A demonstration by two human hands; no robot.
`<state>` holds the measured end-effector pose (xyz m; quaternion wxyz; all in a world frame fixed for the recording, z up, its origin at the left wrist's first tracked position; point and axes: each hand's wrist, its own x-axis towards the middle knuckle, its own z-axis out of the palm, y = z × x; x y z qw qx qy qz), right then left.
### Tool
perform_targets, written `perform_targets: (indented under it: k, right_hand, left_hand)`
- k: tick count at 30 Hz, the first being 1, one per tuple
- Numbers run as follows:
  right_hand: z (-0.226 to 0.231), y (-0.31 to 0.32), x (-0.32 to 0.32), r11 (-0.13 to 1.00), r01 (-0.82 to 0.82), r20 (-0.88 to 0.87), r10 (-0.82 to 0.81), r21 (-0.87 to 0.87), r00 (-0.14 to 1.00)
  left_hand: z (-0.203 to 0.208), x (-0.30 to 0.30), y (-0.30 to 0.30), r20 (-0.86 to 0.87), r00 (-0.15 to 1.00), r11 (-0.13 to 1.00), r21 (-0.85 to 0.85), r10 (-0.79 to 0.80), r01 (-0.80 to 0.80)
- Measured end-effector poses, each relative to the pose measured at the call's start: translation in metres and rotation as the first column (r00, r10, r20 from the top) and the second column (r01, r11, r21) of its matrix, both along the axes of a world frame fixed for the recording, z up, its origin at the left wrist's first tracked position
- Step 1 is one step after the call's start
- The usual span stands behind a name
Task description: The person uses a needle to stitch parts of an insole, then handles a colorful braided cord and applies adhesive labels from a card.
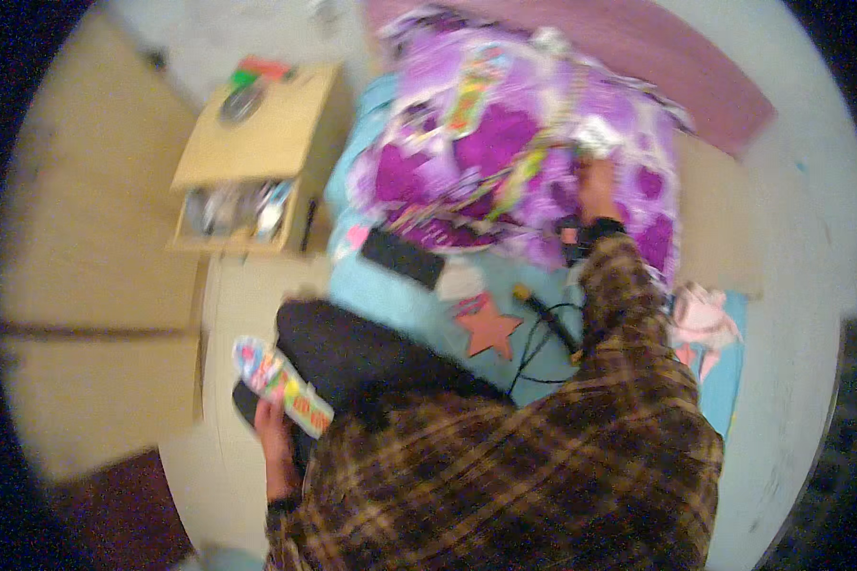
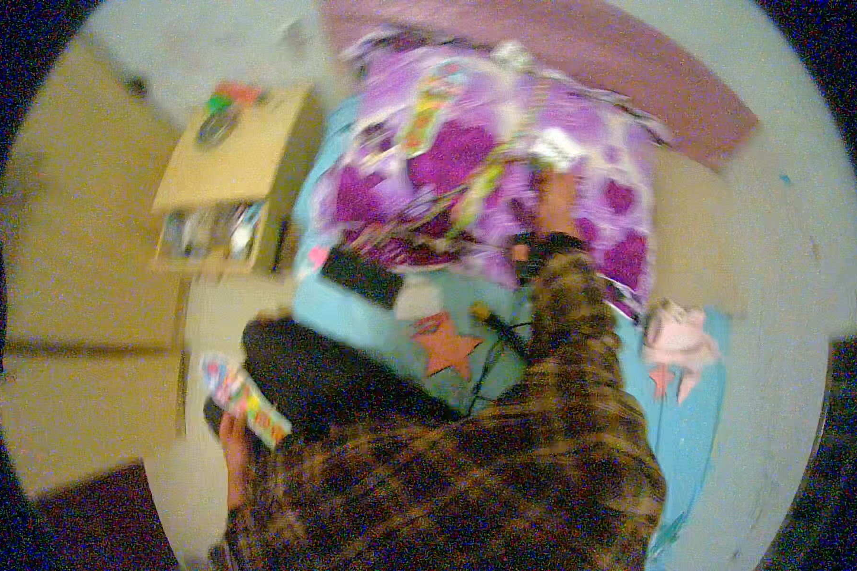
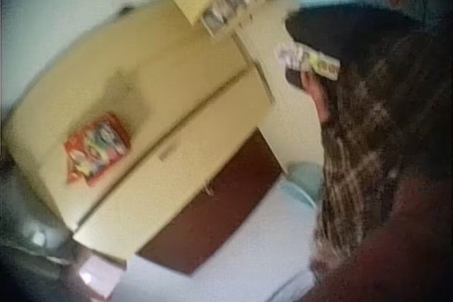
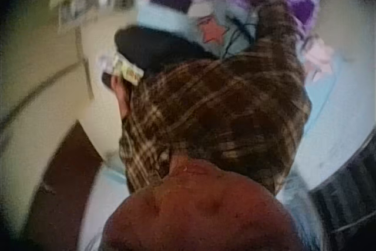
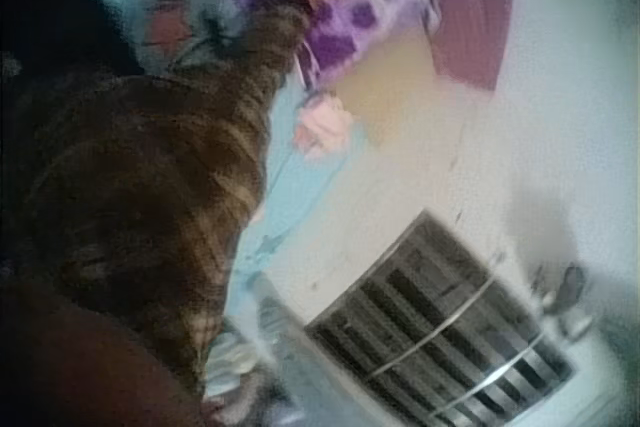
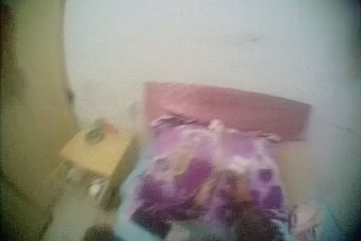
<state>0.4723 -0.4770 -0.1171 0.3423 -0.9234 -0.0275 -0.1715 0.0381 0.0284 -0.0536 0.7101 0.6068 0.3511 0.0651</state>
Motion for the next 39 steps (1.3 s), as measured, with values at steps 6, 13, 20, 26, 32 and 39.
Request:
perform_targets:
  k: [6,13,20,26,32,39]
  right_hand:
    - [0.005,-0.008,-0.042,0.879,0.007,0.037,-0.028,0.478,0.999]
    - [0.05,0.096,-0.086,0.451,0.038,-0.138,0.191,0.891,0.972]
    - [0.063,0.2,-0.149,0.729,-0.09,-0.427,0.491,0.678,0.759]
    - [0.08,0.309,-0.187,0.559,-0.655,-0.474,0.817,0.508,0.329]
    - [0.064,0.393,-0.203,0.507,-0.523,-0.607,0.794,0.685,-0.026]
    - [0.021,0.416,-0.215,0.527,-0.185,-0.541,0.84,0.829,-0.033]
  left_hand:
    - [-0.02,0.003,0.015,-0.117,0.993,0.999,0.043,0.026,-0.021]
    - [-0.033,0.008,0.022,-0.04,0.997,0.996,-0.042,0.071,-0.072]
    - [-0.044,0.001,0.032,0.001,0.999,0.998,-0.037,0.05,-0.05]
    - [-0.048,-0.001,0.028,0.068,0.994,0.993,-0.09,0.082,-0.076]
    - [-0.051,-0.006,0.027,0.045,0.992,0.993,-0.036,0.116,-0.114]
    - [-0.064,-0.014,0.033,0.122,0.984,0.986,-0.118,0.132,-0.118]
